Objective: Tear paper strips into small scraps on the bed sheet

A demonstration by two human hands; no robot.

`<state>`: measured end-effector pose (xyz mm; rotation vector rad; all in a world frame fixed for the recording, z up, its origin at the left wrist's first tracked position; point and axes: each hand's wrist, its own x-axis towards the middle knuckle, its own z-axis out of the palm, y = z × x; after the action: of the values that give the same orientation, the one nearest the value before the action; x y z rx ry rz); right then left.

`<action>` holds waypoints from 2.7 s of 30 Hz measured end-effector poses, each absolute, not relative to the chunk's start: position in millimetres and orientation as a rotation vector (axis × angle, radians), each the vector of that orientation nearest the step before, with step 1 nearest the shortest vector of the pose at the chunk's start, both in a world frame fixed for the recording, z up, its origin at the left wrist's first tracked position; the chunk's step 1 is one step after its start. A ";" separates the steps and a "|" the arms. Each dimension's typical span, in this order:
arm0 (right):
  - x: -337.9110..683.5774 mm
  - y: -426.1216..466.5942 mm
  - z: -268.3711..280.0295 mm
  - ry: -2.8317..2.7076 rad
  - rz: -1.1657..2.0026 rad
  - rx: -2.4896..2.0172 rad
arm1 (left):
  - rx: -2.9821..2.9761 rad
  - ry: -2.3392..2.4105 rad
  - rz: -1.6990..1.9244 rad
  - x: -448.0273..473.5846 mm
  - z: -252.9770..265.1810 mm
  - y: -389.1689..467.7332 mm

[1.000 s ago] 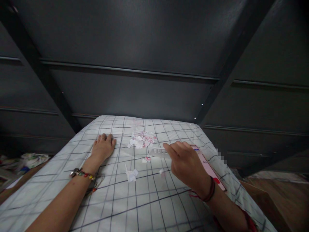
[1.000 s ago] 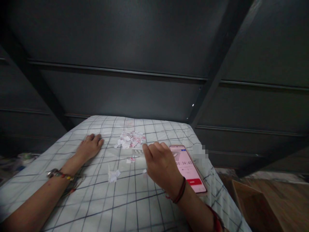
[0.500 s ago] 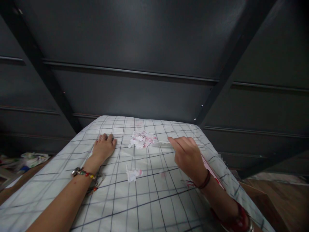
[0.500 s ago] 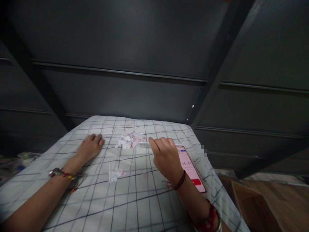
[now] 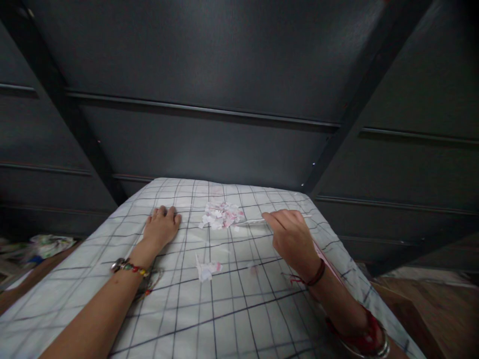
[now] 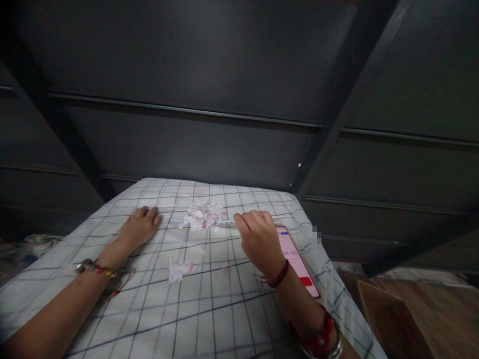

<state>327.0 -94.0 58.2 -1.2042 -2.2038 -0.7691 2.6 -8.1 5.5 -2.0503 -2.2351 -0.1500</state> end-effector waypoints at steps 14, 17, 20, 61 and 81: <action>317.5 -106.9 68.6 -2.221 -0.650 -1.031 | -2.069 -2.253 -0.180 2.9 5.0 -7.9; 313.5 -109.9 68.7 -2.278 -0.565 -0.879 | -2.059 -2.275 -0.152 3.4 5.5 -7.7; 309.8 -110.4 66.7 -2.236 -0.582 -0.792 | -2.062 -2.268 -0.150 3.5 6.1 -7.6; 298.7 -114.6 63.0 -2.228 -0.589 -0.678 | -2.058 -2.211 -0.134 0.9 4.0 -6.8; 323.6 -92.4 55.5 -2.198 -0.639 -0.931 | -2.056 -2.230 -0.161 1.8 3.1 -6.7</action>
<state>323.6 -92.4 55.5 -0.9310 -2.1984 -0.6388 1.8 -6.7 3.1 -2.0560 -2.2301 -0.1606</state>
